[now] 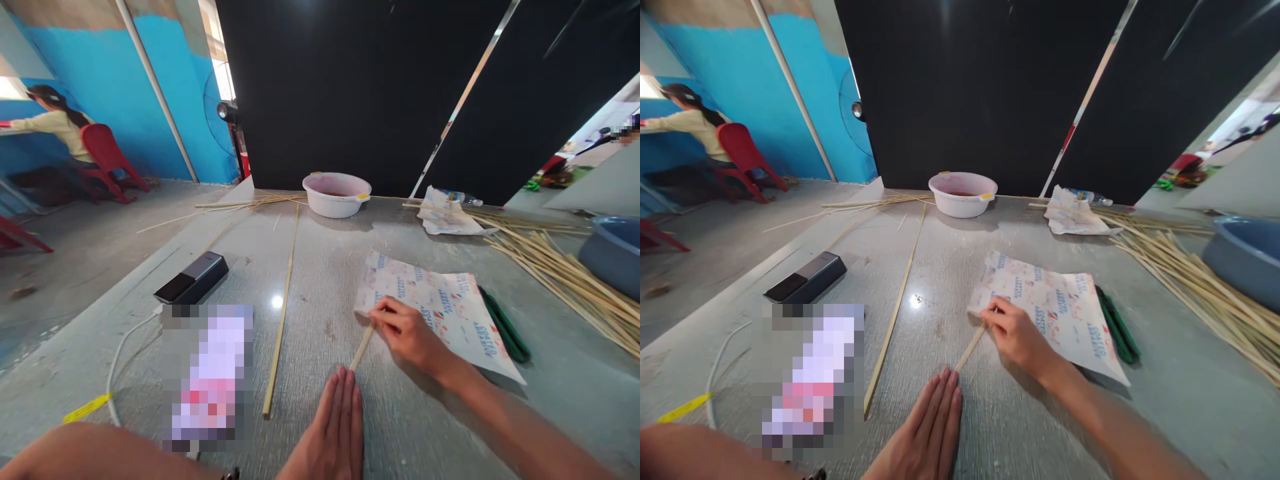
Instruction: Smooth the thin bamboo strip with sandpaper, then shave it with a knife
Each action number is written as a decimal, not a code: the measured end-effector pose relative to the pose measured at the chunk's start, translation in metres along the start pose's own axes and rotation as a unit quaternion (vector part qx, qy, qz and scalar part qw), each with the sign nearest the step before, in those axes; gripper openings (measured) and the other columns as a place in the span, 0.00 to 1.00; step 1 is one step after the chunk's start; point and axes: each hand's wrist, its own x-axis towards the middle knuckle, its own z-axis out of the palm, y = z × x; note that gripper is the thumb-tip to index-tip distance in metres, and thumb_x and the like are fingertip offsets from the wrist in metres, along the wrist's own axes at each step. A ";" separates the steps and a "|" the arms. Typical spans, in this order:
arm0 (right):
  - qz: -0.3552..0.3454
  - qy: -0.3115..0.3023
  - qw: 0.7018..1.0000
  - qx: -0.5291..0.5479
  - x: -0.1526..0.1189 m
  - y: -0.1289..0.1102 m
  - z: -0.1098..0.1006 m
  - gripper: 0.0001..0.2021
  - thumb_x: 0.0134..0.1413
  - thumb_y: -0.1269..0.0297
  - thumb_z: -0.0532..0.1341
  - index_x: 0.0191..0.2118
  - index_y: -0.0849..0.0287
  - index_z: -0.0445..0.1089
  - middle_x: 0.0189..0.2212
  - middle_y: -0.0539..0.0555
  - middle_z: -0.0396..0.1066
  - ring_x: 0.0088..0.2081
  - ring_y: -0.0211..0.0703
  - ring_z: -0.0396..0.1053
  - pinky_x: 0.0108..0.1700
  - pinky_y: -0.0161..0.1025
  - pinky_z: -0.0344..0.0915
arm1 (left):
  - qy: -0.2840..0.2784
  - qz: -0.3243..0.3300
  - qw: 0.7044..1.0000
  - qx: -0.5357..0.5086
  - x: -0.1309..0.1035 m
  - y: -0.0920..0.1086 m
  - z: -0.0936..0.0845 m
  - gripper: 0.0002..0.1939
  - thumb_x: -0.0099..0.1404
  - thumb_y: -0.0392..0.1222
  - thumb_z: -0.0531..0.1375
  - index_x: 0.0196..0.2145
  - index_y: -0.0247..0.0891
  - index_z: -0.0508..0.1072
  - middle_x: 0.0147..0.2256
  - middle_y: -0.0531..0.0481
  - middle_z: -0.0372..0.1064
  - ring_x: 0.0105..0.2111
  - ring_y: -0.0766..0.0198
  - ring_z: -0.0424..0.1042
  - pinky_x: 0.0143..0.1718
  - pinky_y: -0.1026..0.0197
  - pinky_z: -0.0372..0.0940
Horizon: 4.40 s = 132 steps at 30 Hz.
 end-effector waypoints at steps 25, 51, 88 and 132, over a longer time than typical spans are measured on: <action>-0.020 -0.083 0.996 0.028 -0.002 -0.003 0.000 0.15 0.76 0.74 0.54 0.46 0.58 0.79 0.39 0.55 0.71 0.38 0.43 0.72 0.40 0.39 0.70 | 0.030 -0.011 0.999 0.000 0.004 0.000 0.001 0.22 0.76 0.40 0.51 0.53 0.31 0.82 0.54 0.38 0.81 0.55 0.48 0.81 0.76 0.22 0.34; -0.002 -0.010 0.997 -0.078 0.000 -0.003 -0.004 0.15 0.73 0.76 0.52 0.40 0.59 0.75 0.37 0.56 0.70 0.35 0.45 0.72 0.39 0.42 0.71 | 0.026 -0.010 1.000 -0.009 0.004 -0.004 -0.003 0.23 0.75 0.40 0.51 0.53 0.29 0.82 0.54 0.34 0.80 0.55 0.46 0.81 0.75 0.21 0.33; -0.014 -0.085 0.996 -0.039 -0.006 -0.009 0.000 0.15 0.75 0.74 0.52 0.42 0.59 0.76 0.37 0.56 0.71 0.35 0.44 0.70 0.38 0.40 0.69 | 0.043 -0.007 0.999 -0.026 0.008 -0.007 -0.005 0.20 0.76 0.36 0.49 0.55 0.29 0.77 0.49 0.35 0.83 0.51 0.47 0.83 0.75 0.22 0.32; 0.038 -0.033 0.992 -0.115 -0.005 -0.001 -0.012 0.15 0.72 0.74 0.52 0.38 0.59 0.76 0.34 0.55 0.71 0.34 0.46 0.71 0.37 0.41 0.64 | 0.062 -0.021 0.998 -0.010 0.006 -0.001 0.005 0.18 0.74 0.38 0.52 0.51 0.27 0.78 0.49 0.35 0.82 0.51 0.48 0.83 0.77 0.25 0.35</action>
